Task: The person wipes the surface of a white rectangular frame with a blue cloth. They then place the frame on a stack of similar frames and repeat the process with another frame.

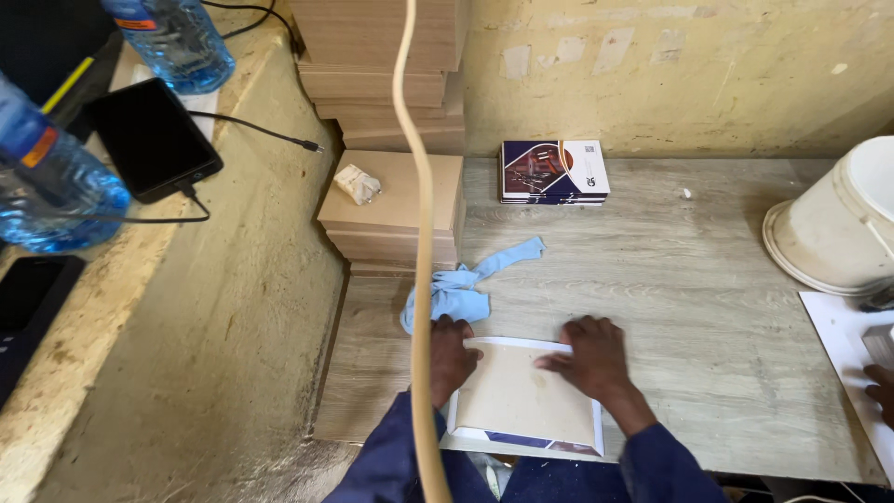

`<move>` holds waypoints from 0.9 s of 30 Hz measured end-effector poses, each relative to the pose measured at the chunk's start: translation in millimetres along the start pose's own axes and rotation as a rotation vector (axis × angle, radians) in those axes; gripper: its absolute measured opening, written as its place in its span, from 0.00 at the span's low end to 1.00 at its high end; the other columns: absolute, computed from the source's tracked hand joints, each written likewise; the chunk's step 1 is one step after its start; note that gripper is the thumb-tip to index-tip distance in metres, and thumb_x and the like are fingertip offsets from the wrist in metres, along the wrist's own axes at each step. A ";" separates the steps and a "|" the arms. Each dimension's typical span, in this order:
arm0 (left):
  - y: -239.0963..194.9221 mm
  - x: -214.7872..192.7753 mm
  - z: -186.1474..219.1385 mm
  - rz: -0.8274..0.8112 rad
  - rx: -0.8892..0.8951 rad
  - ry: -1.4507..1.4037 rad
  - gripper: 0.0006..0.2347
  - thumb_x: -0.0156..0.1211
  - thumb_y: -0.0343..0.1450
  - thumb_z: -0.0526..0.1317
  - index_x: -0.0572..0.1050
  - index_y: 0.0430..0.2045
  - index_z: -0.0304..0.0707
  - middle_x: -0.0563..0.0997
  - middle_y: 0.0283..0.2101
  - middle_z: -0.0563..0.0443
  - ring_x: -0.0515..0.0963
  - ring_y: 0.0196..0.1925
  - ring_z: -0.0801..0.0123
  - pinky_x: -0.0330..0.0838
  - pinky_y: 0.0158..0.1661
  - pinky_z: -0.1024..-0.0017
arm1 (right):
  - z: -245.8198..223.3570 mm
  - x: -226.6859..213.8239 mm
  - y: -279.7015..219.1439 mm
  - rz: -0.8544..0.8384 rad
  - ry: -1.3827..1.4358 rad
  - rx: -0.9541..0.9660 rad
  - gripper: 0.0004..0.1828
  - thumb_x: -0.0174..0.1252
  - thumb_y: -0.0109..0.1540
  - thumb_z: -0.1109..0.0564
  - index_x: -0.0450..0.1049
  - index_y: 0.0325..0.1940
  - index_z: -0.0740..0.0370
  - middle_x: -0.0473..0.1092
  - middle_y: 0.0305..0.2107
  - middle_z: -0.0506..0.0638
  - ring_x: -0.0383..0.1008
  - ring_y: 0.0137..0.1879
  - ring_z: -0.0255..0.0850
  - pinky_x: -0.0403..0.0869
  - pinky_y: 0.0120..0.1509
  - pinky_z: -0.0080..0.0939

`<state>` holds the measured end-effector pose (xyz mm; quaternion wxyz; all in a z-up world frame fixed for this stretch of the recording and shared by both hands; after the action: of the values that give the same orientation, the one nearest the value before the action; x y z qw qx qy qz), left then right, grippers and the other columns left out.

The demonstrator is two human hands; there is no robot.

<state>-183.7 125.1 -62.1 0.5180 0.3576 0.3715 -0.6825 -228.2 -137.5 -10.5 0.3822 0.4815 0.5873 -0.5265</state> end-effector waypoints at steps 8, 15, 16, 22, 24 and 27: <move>-76.9 22.5 83.0 0.360 0.372 0.450 0.13 0.52 0.72 0.34 0.78 0.49 0.34 0.78 0.46 0.40 0.75 0.54 0.45 0.64 0.66 0.49 | -66.8 58.4 22.8 0.136 0.011 -0.209 0.16 0.68 0.55 0.50 0.76 0.46 0.45 0.73 0.47 0.45 0.70 0.55 0.51 0.65 0.64 0.51; -100.8 7.7 87.9 0.526 0.241 0.320 0.15 0.47 0.78 0.44 0.74 0.53 0.37 0.77 0.57 0.37 0.73 0.62 0.46 0.58 0.69 0.45 | -84.6 56.7 -57.5 0.614 0.041 -0.297 0.13 0.57 0.66 0.53 0.84 0.48 0.55 0.81 0.52 0.50 0.81 0.61 0.51 0.73 0.73 0.51; -92.5 9.2 87.5 0.531 0.248 0.319 0.15 0.47 0.78 0.44 0.74 0.53 0.37 0.77 0.57 0.37 0.73 0.62 0.46 0.58 0.69 0.45 | -79.9 52.5 -53.9 0.622 0.039 -0.293 0.13 0.57 0.66 0.53 0.84 0.48 0.55 0.81 0.52 0.50 0.81 0.61 0.51 0.73 0.73 0.51; -95.5 -4.9 96.6 0.563 0.389 0.069 0.20 0.54 0.68 0.36 0.77 0.55 0.29 0.79 0.53 0.37 0.77 0.60 0.44 0.67 0.66 0.49 | -70.6 37.6 -40.3 0.417 0.034 -0.334 0.13 0.56 0.67 0.44 0.85 0.43 0.43 0.83 0.49 0.41 0.79 0.61 0.37 0.56 0.81 0.54; -94.0 -1.5 94.1 0.540 0.354 0.053 0.23 0.54 0.65 0.37 0.76 0.56 0.31 0.79 0.53 0.38 0.76 0.60 0.45 0.64 0.67 0.50 | -65.7 43.1 -30.7 0.377 -0.161 -0.231 0.40 0.68 0.57 0.37 0.71 0.70 0.52 0.72 0.63 0.51 0.66 0.74 0.49 0.50 0.85 0.61; -89.7 2.0 96.7 0.493 0.344 0.125 0.20 0.51 0.70 0.41 0.75 0.56 0.30 0.78 0.54 0.36 0.75 0.58 0.44 0.63 0.67 0.50 | -66.4 80.2 -45.9 0.580 -0.291 -0.230 0.31 0.60 0.61 0.45 0.76 0.66 0.61 0.71 0.68 0.60 0.73 0.70 0.60 0.66 0.79 0.54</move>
<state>-281.3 56.2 -6.3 0.5759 0.5607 0.1838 -0.5659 -288.4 -58.1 -65.5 0.6474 0.5020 0.4209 -0.3895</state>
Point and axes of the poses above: each hand's wrist, its own y-axis towards the middle knuckle, its own x-axis out of the palm, z = x × y, the point moved 7 cm from there along y, towards the middle knuckle
